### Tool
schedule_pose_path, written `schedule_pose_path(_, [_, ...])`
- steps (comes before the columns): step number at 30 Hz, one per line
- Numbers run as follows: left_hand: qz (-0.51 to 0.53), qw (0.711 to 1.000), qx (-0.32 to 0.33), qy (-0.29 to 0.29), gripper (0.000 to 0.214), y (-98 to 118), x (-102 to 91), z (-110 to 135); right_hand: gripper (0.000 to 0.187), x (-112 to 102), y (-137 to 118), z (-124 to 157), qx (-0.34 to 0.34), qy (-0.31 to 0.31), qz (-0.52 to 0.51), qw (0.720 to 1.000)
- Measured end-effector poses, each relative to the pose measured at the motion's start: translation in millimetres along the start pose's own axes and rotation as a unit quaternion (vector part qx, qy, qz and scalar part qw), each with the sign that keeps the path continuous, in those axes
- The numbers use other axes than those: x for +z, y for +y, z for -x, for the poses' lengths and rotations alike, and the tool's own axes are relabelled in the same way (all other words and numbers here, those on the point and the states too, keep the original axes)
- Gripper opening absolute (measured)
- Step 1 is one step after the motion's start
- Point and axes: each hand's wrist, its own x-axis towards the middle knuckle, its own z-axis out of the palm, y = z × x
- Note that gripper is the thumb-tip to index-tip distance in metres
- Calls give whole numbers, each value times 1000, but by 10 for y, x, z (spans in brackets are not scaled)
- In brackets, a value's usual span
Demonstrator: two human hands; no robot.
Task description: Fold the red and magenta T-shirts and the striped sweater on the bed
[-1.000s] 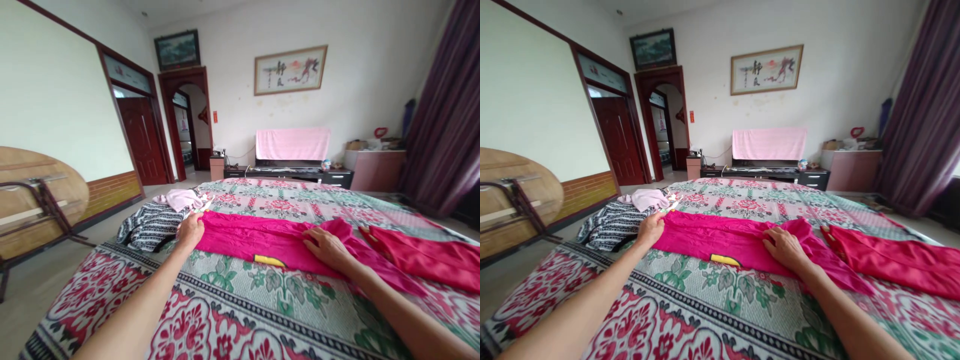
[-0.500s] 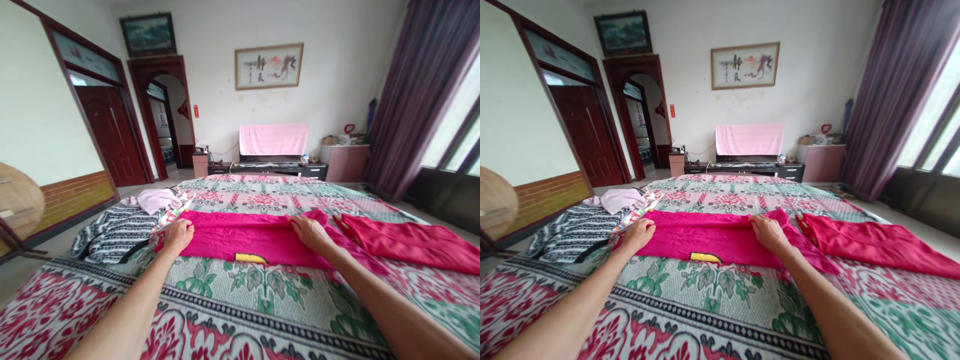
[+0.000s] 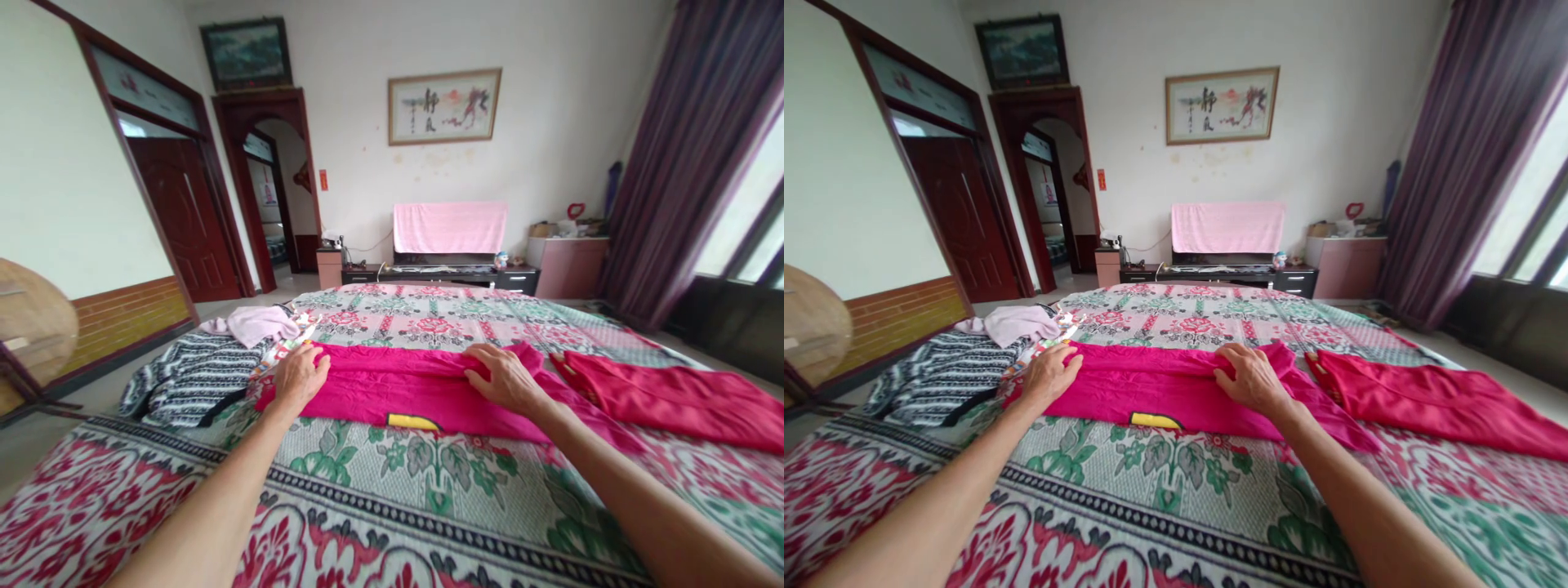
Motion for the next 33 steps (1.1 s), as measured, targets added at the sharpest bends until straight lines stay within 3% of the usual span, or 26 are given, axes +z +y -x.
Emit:
schedule_pose_path(4, [36,997,56,-26,35,100,29,5,33,64,-145,-18,-56,-25,-34,998])
schedule_pose_path(10, [49,985,106,-129,32,127,10,38,27,111,-167,14,-72,-73,-62,993])
schedule_pose_path(16, [78,984,73,-142,27,149,15,34,30,49,-116,6,-42,-60,-59,996])
schedule_pose_path(18, [96,982,62,-147,24,135,44,32,30,-46,-20,-11,7,-21,-66,998])
schedule_pose_path(20, [112,981,62,-147,24,105,88,30,30,-183,142,-25,101,43,-62,992])
schedule_pose_path(23, [118,981,72,-138,26,49,163,26,31,-407,428,-14,246,103,-36,963])
schedule_pose_path(25, [110,982,80,-128,29,26,198,20,27,-515,586,21,302,77,-12,950])
schedule_pose_path(29, [102,986,100,-84,32,99,180,-7,22,-571,767,127,372,-64,7,926])
schedule_pose_path(31, [111,985,114,-66,32,245,128,-18,21,-544,812,171,394,-89,-18,915])
schedule_pose_path(33, [133,979,141,-60,32,491,66,-7,17,-504,845,199,406,-74,-53,909])
